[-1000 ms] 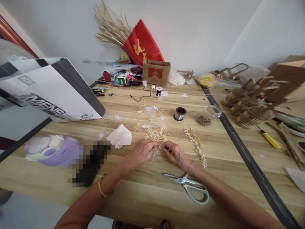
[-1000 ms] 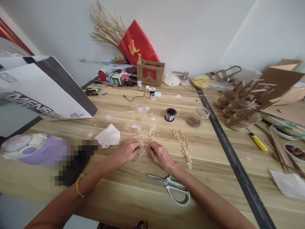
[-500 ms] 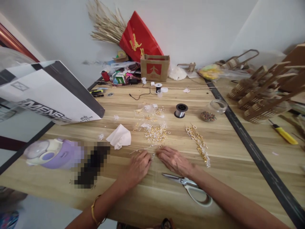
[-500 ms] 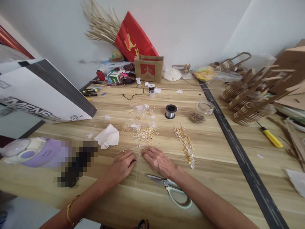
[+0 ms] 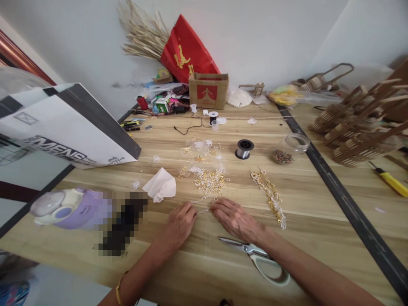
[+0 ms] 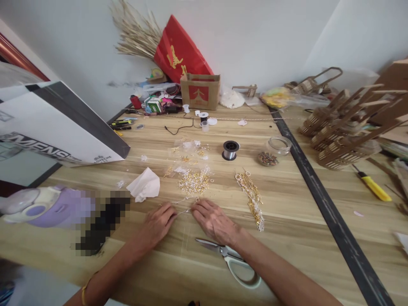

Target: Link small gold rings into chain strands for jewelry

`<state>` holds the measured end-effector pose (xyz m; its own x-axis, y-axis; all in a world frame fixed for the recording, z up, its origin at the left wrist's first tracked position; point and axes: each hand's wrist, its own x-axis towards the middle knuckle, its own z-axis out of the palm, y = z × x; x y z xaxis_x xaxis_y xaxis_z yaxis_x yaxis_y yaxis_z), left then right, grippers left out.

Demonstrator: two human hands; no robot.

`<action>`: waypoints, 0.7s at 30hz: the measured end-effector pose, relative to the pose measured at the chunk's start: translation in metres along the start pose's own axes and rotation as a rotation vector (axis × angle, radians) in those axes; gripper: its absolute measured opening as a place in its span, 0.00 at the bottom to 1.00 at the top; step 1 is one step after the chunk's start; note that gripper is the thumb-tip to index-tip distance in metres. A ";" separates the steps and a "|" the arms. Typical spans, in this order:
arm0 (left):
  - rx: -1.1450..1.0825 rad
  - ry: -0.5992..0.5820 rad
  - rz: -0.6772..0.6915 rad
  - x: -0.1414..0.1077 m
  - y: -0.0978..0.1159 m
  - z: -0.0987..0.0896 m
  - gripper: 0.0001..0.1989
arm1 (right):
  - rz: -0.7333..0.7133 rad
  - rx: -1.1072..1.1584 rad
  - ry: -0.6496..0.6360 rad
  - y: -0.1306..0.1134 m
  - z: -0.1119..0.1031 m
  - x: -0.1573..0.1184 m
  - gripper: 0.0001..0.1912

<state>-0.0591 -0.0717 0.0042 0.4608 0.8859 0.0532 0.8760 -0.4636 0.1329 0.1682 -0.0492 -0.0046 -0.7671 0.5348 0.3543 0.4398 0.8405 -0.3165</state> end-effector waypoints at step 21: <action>0.124 0.022 0.119 -0.004 -0.004 0.004 0.11 | -0.017 -0.010 0.030 -0.003 -0.003 0.001 0.10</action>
<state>-0.0641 -0.0737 -0.0003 0.5599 0.8244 0.0833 0.8272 -0.5619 0.0014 0.1681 -0.0510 -0.0007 -0.7600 0.5229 0.3860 0.4318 0.8501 -0.3013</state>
